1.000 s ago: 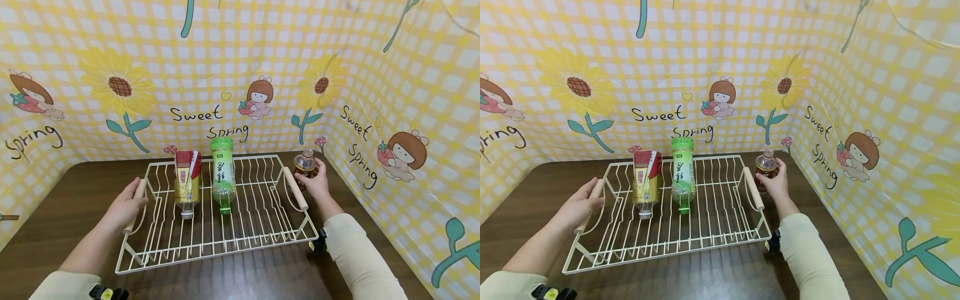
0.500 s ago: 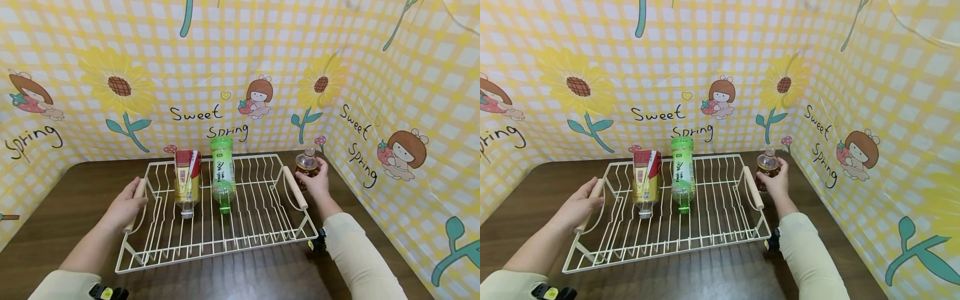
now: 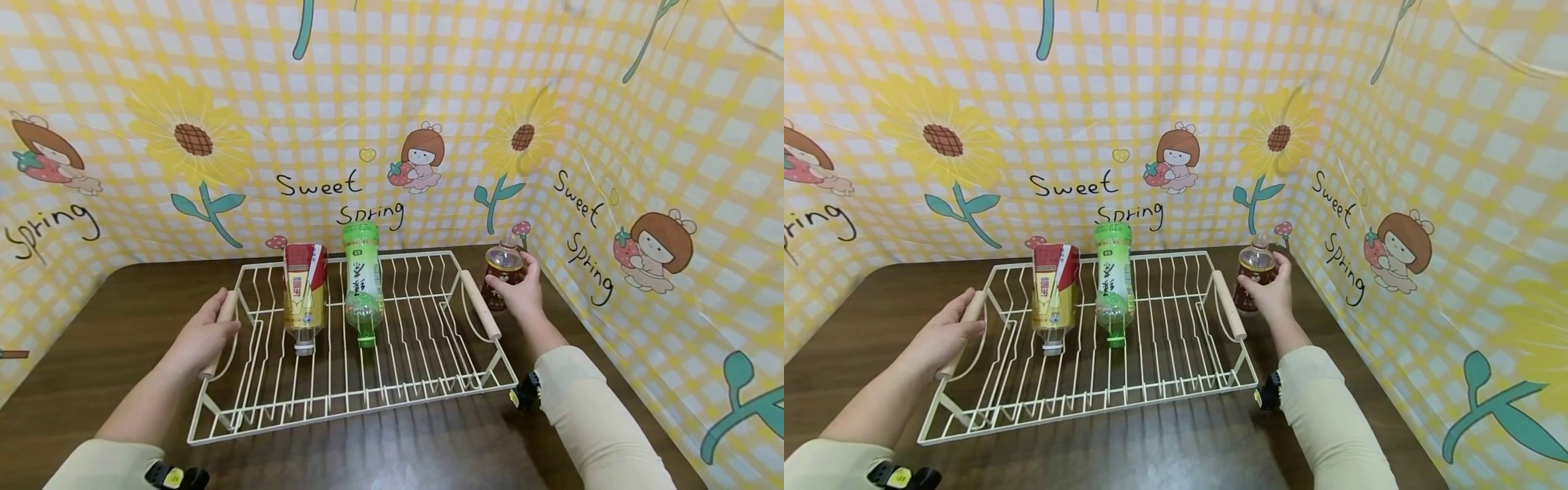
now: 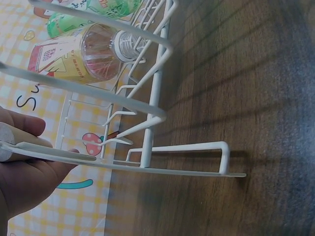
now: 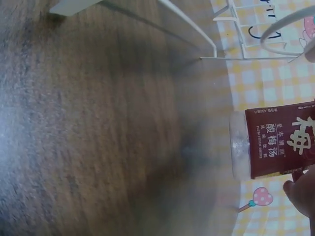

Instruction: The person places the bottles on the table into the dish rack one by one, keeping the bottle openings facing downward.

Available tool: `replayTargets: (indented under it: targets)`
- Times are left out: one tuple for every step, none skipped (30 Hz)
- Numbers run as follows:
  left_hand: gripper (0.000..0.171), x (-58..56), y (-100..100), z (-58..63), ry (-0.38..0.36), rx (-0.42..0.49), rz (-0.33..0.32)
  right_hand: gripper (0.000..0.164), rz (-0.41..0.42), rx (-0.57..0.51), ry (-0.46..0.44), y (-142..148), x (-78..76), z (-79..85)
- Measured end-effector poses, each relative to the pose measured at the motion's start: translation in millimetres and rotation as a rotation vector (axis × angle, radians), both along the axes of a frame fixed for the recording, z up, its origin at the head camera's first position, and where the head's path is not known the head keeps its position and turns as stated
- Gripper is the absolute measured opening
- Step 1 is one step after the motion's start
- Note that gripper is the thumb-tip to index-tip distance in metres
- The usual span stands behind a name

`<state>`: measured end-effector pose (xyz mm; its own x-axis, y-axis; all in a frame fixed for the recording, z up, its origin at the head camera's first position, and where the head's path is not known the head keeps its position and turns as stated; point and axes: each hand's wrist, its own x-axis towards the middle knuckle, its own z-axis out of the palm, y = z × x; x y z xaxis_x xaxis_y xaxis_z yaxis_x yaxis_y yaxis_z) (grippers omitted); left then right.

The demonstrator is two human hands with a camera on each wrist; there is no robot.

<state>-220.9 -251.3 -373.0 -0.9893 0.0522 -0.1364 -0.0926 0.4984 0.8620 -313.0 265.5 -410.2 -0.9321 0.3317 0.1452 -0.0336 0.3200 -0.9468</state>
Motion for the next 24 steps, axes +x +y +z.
replayTargets:
  targets:
    - [0.077,-0.2,0.1,0.2,0.000,0.001,0.000,0.091,-0.002,0.004,0.004,0.3,0.5,1.9]
    - [0.077,-0.4,0.2,0.3,0.000,0.002,-0.001,0.090,-0.001,0.009,0.004,0.8,1.0,4.1]
    - [0.077,-0.5,0.1,0.0,0.000,0.002,-0.001,0.090,0.000,0.008,0.011,1.0,1.5,6.1]
    - [0.077,-0.5,0.1,-0.2,0.000,0.004,-0.002,0.090,0.002,0.010,0.020,1.2,2.2,8.3]
    - [0.077,-0.4,0.1,-0.3,0.001,0.005,-0.003,0.090,0.002,0.011,0.029,1.5,2.8,10.7]
    - [0.077,-0.3,0.1,-0.4,0.000,0.008,-0.002,0.089,0.006,0.007,0.041,1.5,3.5,13.6]
    - [0.077,-0.3,0.1,-0.5,0.001,0.010,-0.004,0.089,0.010,0.005,0.053,1.6,4.1,16.5]
    - [0.077,-0.3,-0.1,-0.6,0.001,0.009,-0.004,0.089,0.018,-0.001,0.065,1.7,4.7,19.6]
    - [0.077,-0.3,-0.3,-0.7,0.002,0.009,-0.004,0.089,0.028,-0.007,0.079,1.7,5.5,22.9]
    - [0.077,-0.2,-0.5,-0.5,0.001,0.010,-0.003,0.089,0.036,-0.006,0.088,1.8,6.1,26.2]
    - [0.077,-0.1,-0.6,-0.4,0.001,0.011,-0.003,0.089,0.046,-0.009,0.093,1.8,6.6,29.5]
    - [0.077,0.0,-0.8,-0.3,0.002,0.015,-0.003,0.089,0.058,-0.012,0.101,1.7,7.3,32.8]
    - [0.077,0.1,-0.9,-0.2,0.001,0.016,-0.003,0.089,0.068,-0.011,0.105,1.8,7.9,35.9]
    - [0.077,0.0,-0.9,-0.1,0.000,0.016,-0.002,0.089,0.078,-0.012,0.109,1.9,8.5,38.9]
    - [0.077,0.0,-0.9,-0.2,0.000,0.019,-0.003,0.089,0.086,-0.008,0.113,1.9,9.2,41.8]
    - [0.077,0.0,-0.8,-0.1,0.000,0.019,-0.003,0.089,0.092,-0.006,0.115,1.9,9.6,44.6]
    - [0.077,-0.1,-0.6,-0.1,0.000,0.021,-0.004,0.089,0.100,-0.002,0.119,1.8,10.1,47.2]
    - [0.077,-0.1,-0.4,-0.2,0.001,0.022,-0.005,0.089,0.107,0.002,0.122,1.5,10.7,49.9]
    - [0.077,-0.2,-0.3,-0.3,0.002,0.025,-0.005,0.090,0.114,0.008,0.124,1.2,11.3,52.5]
    - [0.077,-0.2,-0.1,-0.4,0.004,0.027,-0.006,0.090,0.119,0.015,0.123,0.7,12.0,55.4]
    - [0.077,-0.2,-0.1,-0.4,0.004,0.029,-0.007,0.090,0.126,0.022,0.121,-0.2,12.8,58.3]
    - [0.077,-0.2,-0.1,-0.4,0.004,0.033,-0.007,0.091,0.132,0.031,0.118,-1.0,13.8,61.3]
    - [0.077,-0.3,-0.1,-0.4,0.005,0.035,-0.007,0.091,0.138,0.043,0.114,-2.0,15.1,64.5]
    - [0.077,-0.6,-0.4,-0.5,0.003,0.034,-0.007,0.092,0.143,0.055,0.110,-3.2,16.7,67.8]
